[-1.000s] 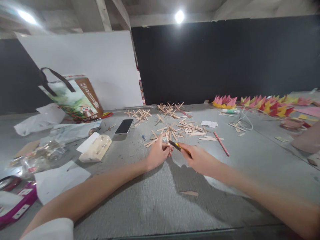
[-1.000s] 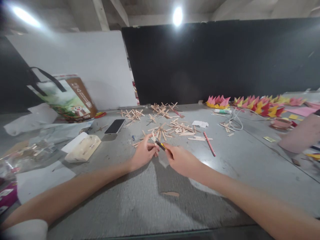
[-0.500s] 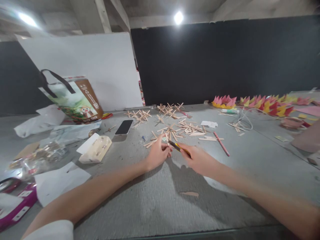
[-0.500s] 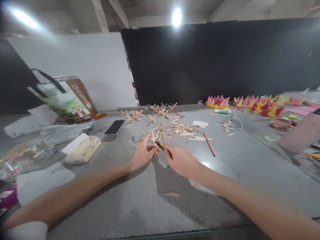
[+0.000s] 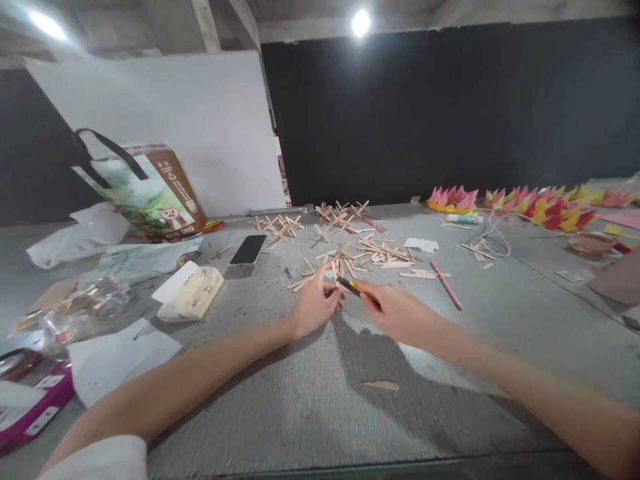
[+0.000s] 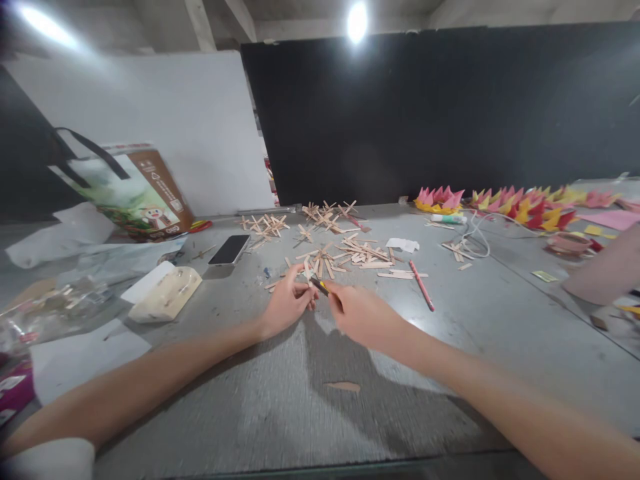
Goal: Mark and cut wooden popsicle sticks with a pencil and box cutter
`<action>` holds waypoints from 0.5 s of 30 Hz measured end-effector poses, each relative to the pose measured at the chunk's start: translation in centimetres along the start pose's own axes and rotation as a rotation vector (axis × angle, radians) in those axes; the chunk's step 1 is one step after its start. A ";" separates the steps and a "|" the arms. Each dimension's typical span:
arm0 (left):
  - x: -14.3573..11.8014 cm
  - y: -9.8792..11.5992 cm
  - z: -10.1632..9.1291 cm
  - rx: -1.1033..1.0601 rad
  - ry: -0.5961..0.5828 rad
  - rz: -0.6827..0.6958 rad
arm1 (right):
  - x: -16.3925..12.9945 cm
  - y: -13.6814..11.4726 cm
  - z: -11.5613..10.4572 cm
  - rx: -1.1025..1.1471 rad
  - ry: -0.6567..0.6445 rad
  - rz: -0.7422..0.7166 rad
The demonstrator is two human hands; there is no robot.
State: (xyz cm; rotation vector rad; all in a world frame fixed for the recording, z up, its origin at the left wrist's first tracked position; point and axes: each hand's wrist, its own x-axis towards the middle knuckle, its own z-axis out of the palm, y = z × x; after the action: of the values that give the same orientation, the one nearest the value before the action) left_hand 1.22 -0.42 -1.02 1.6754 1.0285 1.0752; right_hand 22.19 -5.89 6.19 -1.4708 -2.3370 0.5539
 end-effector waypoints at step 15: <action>0.0 0.1 0.0 0.014 0.007 -0.001 | 0.2 0.0 0.3 0.068 -0.003 -0.020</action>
State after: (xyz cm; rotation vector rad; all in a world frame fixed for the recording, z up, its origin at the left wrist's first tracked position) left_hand 1.21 -0.39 -0.93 1.6831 1.0430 1.0770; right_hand 21.96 -5.70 5.97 -1.4150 -2.3088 0.6244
